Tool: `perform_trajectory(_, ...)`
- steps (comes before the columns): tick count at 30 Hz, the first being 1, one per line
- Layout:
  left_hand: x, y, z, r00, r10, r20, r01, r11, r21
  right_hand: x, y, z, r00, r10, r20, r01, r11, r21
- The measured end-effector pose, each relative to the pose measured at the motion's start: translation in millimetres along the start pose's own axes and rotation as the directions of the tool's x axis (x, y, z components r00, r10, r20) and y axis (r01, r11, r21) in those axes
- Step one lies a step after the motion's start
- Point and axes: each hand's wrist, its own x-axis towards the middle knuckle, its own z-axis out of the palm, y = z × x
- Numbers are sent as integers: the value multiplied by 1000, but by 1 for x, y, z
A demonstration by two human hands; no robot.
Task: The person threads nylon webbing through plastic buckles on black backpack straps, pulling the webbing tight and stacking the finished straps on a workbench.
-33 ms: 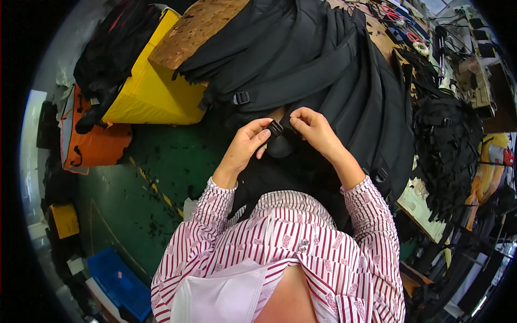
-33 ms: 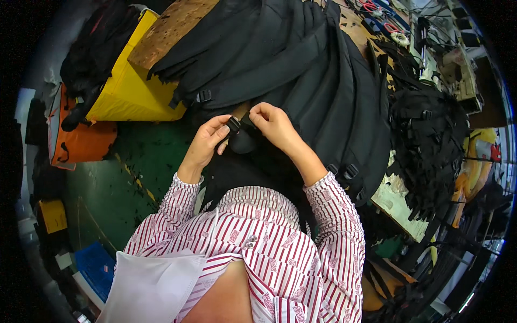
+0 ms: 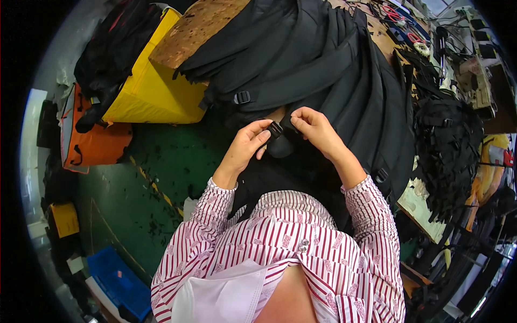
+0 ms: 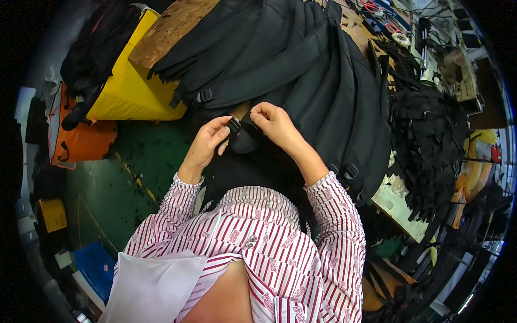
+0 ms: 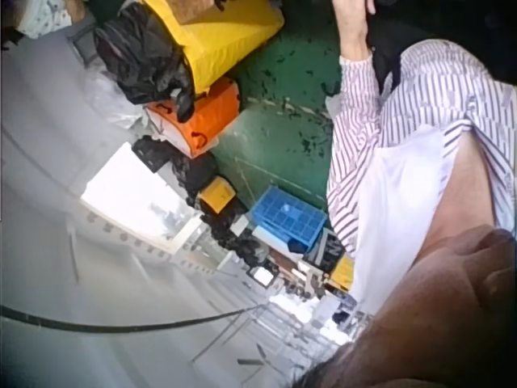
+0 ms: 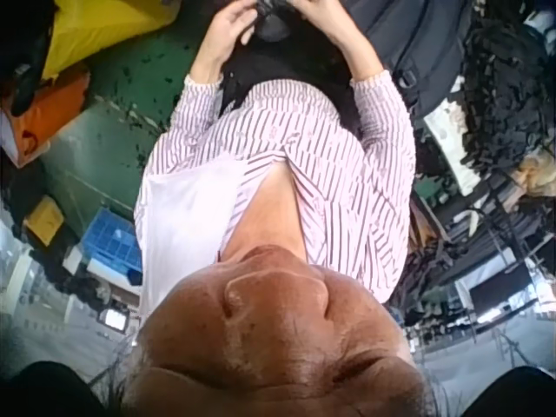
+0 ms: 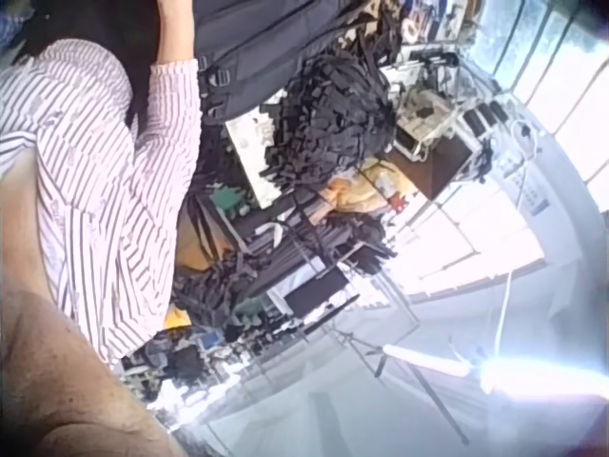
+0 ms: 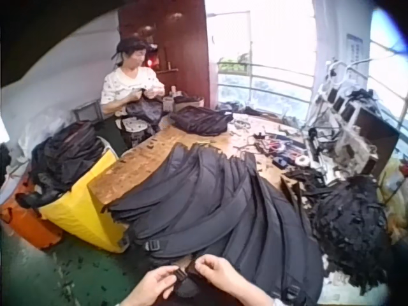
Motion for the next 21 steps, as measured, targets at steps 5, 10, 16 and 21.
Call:
perform_trajectory(5,-1,2,5,1000,-23,-6,23,999,45,5,3,-3,992,63,112,-74,993,94)
perform_trajectory(10,3,-3,5,1000,-21,10,20,999,45,7,5,-3,987,60,149,-78,990,118)
perform_trajectory(16,6,0,10,1000,-23,0,23,999,34,8,2,-5,974,96,206,-125,983,135)
perform_trajectory(21,10,0,6,997,-56,43,54,998,45,10,0,-9,954,108,281,-139,986,90)
